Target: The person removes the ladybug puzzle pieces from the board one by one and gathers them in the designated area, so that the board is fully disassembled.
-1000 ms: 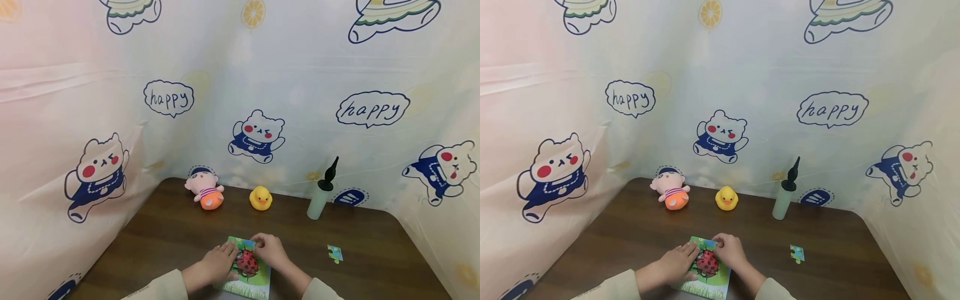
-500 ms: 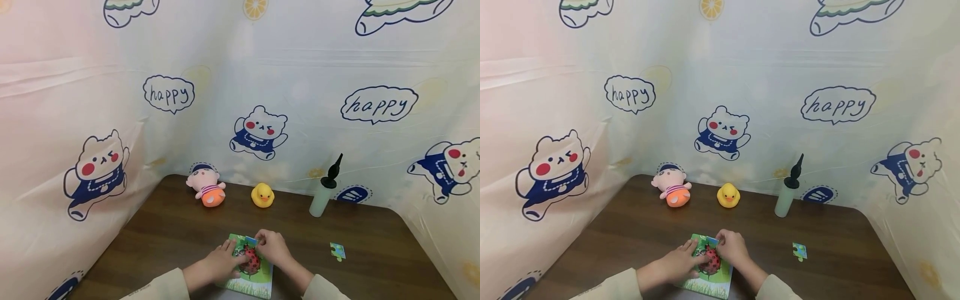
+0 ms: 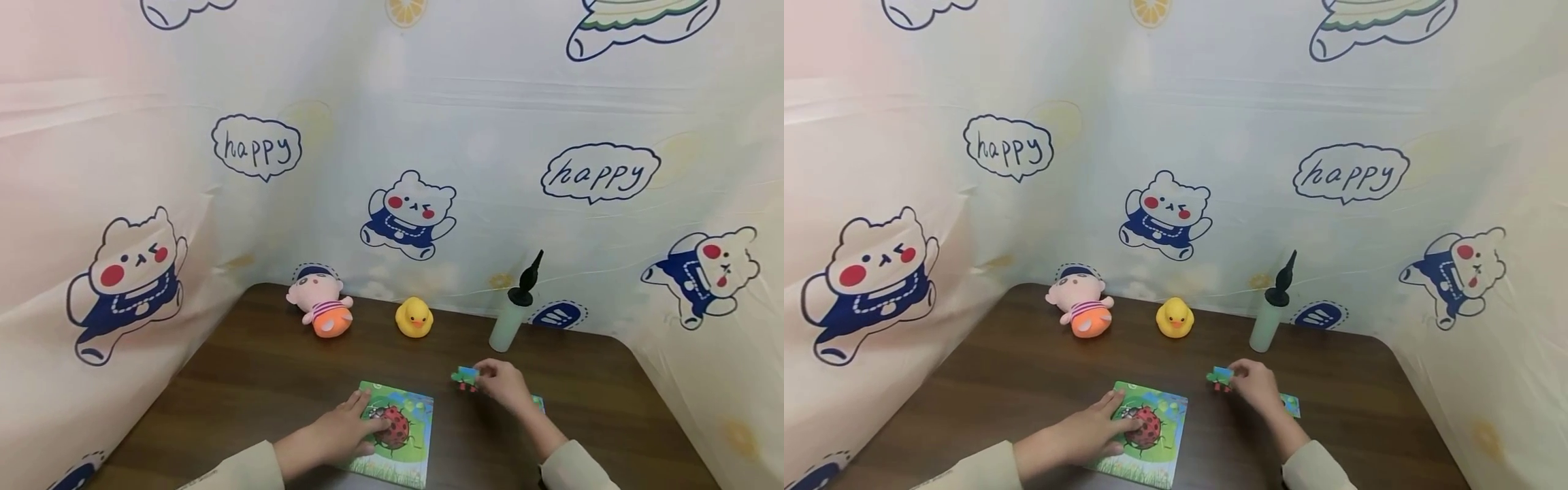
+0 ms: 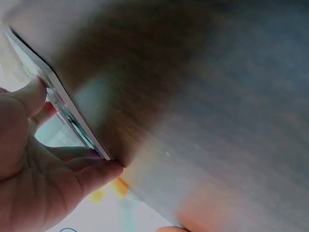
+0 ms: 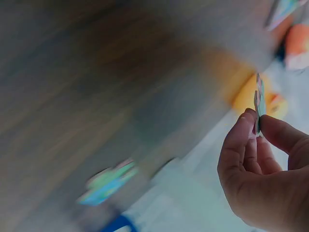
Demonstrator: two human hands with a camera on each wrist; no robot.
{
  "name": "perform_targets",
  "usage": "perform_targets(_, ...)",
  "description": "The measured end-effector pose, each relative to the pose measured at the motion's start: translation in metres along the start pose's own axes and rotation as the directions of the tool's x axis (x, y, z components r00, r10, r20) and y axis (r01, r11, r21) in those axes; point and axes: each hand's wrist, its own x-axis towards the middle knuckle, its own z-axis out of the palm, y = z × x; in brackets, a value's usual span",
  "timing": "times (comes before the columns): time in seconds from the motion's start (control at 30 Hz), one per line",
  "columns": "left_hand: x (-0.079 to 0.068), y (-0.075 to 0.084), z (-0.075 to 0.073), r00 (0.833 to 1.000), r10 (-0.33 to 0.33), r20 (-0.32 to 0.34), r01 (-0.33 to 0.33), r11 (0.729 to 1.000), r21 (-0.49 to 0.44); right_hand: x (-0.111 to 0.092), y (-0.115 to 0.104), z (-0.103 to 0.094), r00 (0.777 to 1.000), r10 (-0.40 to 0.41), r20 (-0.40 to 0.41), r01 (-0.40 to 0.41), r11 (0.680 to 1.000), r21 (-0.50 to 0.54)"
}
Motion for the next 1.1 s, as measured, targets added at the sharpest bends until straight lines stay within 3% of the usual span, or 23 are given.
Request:
perform_targets(0.17, -0.002, -0.002, -0.002, 1.000, 0.000, 0.005, 0.000, 1.000, -0.002, 0.002, 0.028, -0.016, 1.000, 0.024, -0.017, -0.026, 0.992, -0.127)
perform_targets(0.3, -0.001, 0.000, -0.003, 1.000, -0.003, 0.009, 0.003, 1.000, 0.000, 0.002, 0.034, -0.021, 1.000, 0.014, -0.012, -0.016, 0.977, -0.212)
perform_targets(0.67, -0.009, 0.002, -0.004, 0.999, -0.033, 0.015, 0.033, 0.999, -0.003, 0.009, 0.035, -0.018, 0.999, 0.034, 0.035, -0.024, 0.962, -0.272)
perform_targets(0.9, -0.009, 0.002, -0.003, 1.000, 0.024, 0.012, -0.025, 0.995, 0.099, 0.006, 0.037, -0.025, 0.997, 0.051, 0.059, -0.030, 0.949, -0.315)
perform_targets(1.1, -0.015, -0.002, -0.004, 0.999, -0.007, 0.043, 0.001, 0.990, 0.144, 0.006, 0.036, -0.019, 0.999, 0.012, 0.048, 0.005, 0.937, -0.350)
